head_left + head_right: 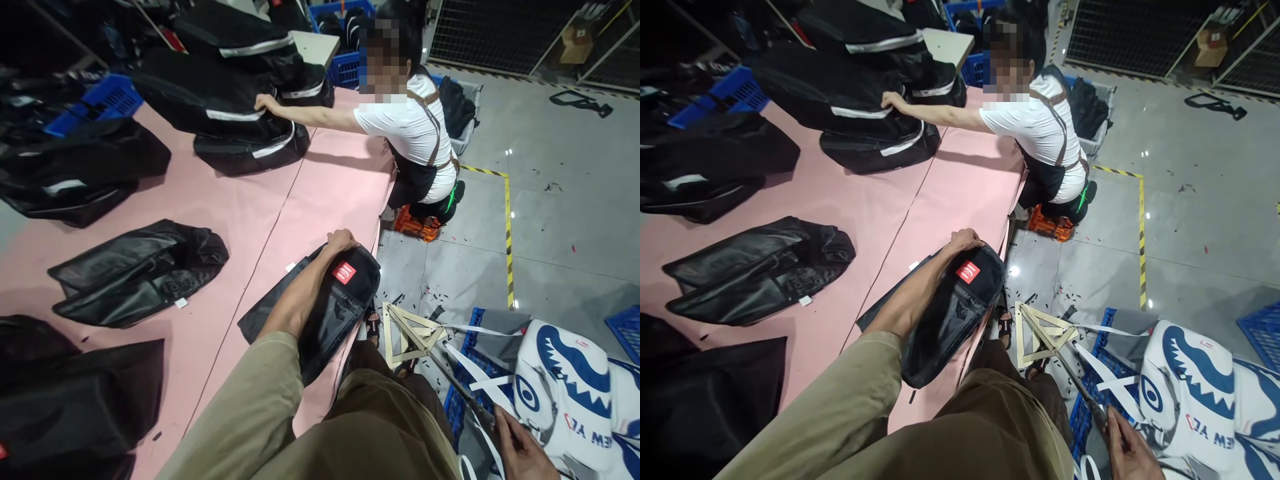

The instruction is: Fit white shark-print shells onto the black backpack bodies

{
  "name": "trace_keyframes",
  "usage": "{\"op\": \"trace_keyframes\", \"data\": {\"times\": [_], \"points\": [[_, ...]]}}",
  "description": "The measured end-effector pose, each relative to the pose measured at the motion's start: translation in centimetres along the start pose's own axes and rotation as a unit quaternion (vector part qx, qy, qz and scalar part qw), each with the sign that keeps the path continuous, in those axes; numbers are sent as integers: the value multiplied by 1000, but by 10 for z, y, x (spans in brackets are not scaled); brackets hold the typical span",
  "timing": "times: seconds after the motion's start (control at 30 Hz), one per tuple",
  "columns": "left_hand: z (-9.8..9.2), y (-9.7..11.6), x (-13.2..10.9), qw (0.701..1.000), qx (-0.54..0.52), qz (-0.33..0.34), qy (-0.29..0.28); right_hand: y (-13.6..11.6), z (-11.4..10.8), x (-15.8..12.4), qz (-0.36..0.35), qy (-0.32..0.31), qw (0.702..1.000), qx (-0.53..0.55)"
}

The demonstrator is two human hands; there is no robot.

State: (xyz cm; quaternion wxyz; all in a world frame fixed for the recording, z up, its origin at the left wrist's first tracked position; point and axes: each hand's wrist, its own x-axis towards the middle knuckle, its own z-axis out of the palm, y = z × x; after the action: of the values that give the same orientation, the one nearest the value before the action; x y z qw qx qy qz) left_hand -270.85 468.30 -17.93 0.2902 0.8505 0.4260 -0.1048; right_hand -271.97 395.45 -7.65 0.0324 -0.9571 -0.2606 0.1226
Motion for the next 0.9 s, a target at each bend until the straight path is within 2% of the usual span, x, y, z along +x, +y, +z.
{"op": "trace_keyframes", "data": {"times": [0.17,0.23,0.3,0.37,0.57,0.7,0.8,0.9], "points": [[-2,-7,6,999,-37,-5,7,3,12,7,134,24,985,102],[-5,-10,7,998,-58,-7,18,6,13,9,161,26,979,120],[-10,-13,8,996,-83,-12,31,12,14,10,147,5,981,122],[-16,-15,10,992,-110,-15,53,21,17,11,104,-21,988,108],[-33,-27,8,981,-156,-6,117,41,28,8,25,-24,999,29],[-24,-32,-4,984,-154,3,92,35,25,8,12,-22,1000,13],[-9,-27,-10,986,-151,15,64,23,16,13,86,-9,995,46],[4,-15,-13,987,-146,7,58,12,7,18,155,15,984,81]]}}
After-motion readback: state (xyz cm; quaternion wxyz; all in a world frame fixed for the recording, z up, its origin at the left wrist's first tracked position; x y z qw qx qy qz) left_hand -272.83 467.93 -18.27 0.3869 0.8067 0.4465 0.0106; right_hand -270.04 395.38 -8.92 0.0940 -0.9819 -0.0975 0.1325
